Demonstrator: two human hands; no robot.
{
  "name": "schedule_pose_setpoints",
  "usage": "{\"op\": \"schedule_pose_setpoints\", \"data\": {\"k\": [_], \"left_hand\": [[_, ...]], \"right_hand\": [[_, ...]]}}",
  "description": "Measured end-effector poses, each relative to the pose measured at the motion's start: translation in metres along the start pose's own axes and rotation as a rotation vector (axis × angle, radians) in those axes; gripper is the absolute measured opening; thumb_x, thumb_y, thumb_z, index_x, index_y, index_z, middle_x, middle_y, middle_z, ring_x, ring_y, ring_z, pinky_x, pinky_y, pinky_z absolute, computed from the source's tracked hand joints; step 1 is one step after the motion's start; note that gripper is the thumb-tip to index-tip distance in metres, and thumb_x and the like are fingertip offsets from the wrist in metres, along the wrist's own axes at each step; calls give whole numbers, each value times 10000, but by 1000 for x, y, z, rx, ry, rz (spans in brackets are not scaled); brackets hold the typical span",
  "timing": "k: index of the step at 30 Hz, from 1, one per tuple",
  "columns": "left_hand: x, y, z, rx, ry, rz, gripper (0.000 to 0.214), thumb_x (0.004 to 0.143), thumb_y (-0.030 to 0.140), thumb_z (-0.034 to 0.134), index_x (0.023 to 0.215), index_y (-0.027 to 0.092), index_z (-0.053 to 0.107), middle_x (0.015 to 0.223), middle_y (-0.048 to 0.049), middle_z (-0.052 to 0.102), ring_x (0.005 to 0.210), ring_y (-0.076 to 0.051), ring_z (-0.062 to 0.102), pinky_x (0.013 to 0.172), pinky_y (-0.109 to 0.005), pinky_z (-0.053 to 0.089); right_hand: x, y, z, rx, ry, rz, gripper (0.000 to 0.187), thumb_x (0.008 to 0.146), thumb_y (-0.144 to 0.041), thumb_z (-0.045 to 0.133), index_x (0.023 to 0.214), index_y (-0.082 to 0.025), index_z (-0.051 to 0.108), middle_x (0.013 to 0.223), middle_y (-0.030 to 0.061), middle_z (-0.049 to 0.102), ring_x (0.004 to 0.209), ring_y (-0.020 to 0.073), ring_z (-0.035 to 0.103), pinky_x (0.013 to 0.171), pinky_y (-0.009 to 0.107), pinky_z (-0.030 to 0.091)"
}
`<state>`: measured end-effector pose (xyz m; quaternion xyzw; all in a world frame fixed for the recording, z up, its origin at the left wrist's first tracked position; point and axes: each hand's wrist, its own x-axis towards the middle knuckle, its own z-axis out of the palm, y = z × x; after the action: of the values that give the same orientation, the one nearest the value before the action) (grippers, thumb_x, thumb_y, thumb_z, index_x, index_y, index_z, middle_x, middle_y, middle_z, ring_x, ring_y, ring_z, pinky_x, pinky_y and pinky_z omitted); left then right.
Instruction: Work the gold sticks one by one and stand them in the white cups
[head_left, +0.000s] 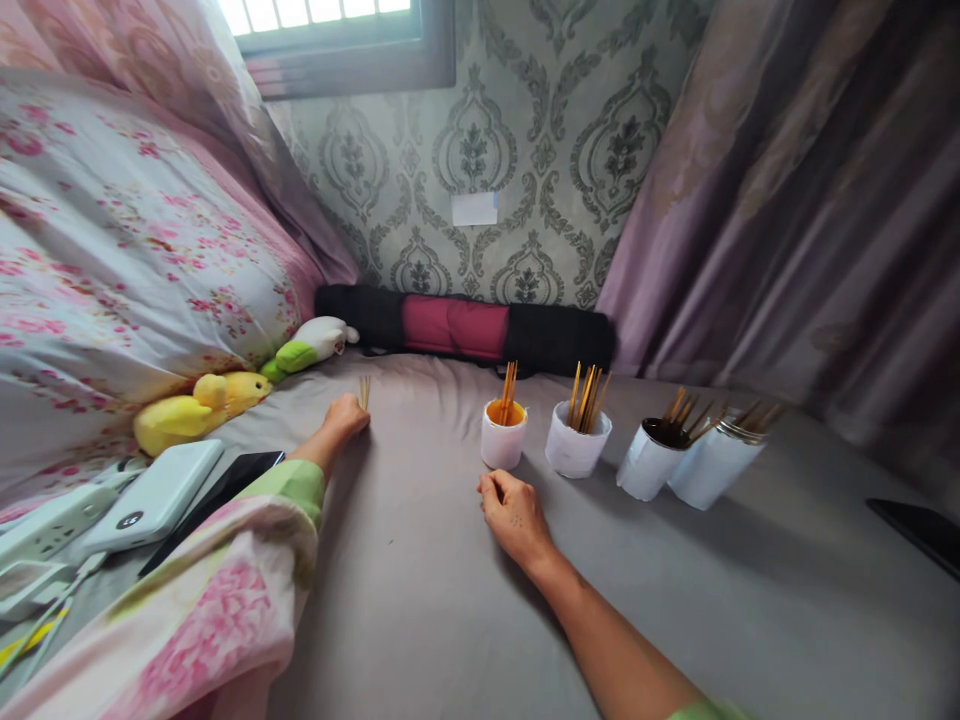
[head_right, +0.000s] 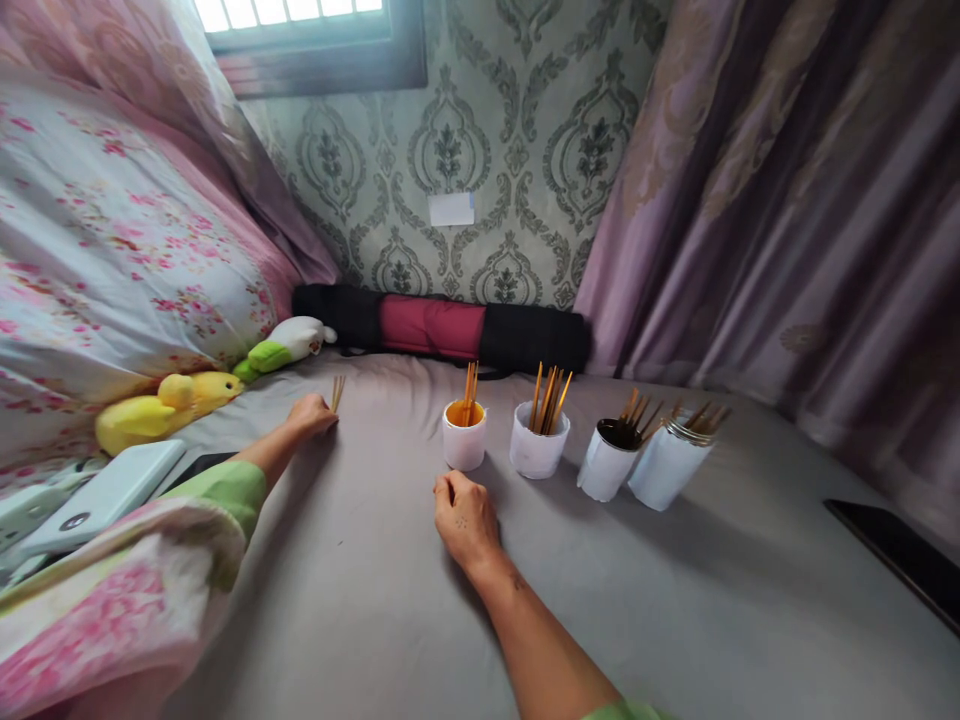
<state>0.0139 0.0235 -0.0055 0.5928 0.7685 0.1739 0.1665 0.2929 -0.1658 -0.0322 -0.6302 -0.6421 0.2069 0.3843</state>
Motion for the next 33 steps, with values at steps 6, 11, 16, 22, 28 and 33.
{"op": "schedule_pose_setpoints", "data": {"k": [6, 11, 16, 22, 28, 33], "left_hand": [[2, -1, 4, 158, 32, -55, 111, 591, 124, 555, 694, 143, 594, 736, -165, 633, 879, -313, 608, 710, -326, 447], [2, 0, 4, 193, 27, -69, 118, 606, 139, 559, 716, 142, 603, 762, -162, 645, 834, -283, 619, 662, -297, 449], [1, 1, 4, 192, 38, -69, 126, 624, 148, 576, 747, 144, 605, 795, -159, 652, 855, -278, 617, 661, -294, 445], [-1, 1, 4, 171, 51, -76, 137, 628, 151, 591, 761, 130, 615, 826, -188, 648, 860, -299, 617, 661, -314, 450], [-6, 4, 1, 134, 62, -90, 171, 633, 144, 575, 788, 104, 636, 863, -201, 643, 885, -314, 609, 676, -327, 453], [-10, 6, -2, 71, 84, -99, 204, 637, 122, 581, 818, 64, 654, 859, -212, 633, 910, -338, 595, 718, -375, 445]], "right_hand": [[0, -2, -1, -29, -15, 15, 295, 867, -334, 410, 738, -203, 640, 646, 25, 664, 590, 122, 585, 545, 186, 350], [0, -3, -1, -31, -25, 17, 293, 867, -333, 405, 740, -207, 637, 653, 24, 665, 594, 123, 584, 544, 187, 346], [0, -1, 0, -36, -17, 10, 294, 868, -335, 402, 725, -209, 626, 649, 21, 663, 594, 125, 581, 550, 193, 339], [0, -2, 0, -36, -25, 13, 298, 872, -341, 395, 730, -210, 622, 651, 19, 662, 599, 126, 583, 549, 196, 333], [0, -4, -2, -42, -33, 32, 297, 873, -340, 397, 739, -208, 627, 670, 22, 669, 615, 126, 587, 559, 197, 334], [0, -4, -3, -52, -41, 30, 302, 876, -337, 392, 756, -204, 634, 667, 27, 663, 624, 127, 590, 572, 197, 344]]}}
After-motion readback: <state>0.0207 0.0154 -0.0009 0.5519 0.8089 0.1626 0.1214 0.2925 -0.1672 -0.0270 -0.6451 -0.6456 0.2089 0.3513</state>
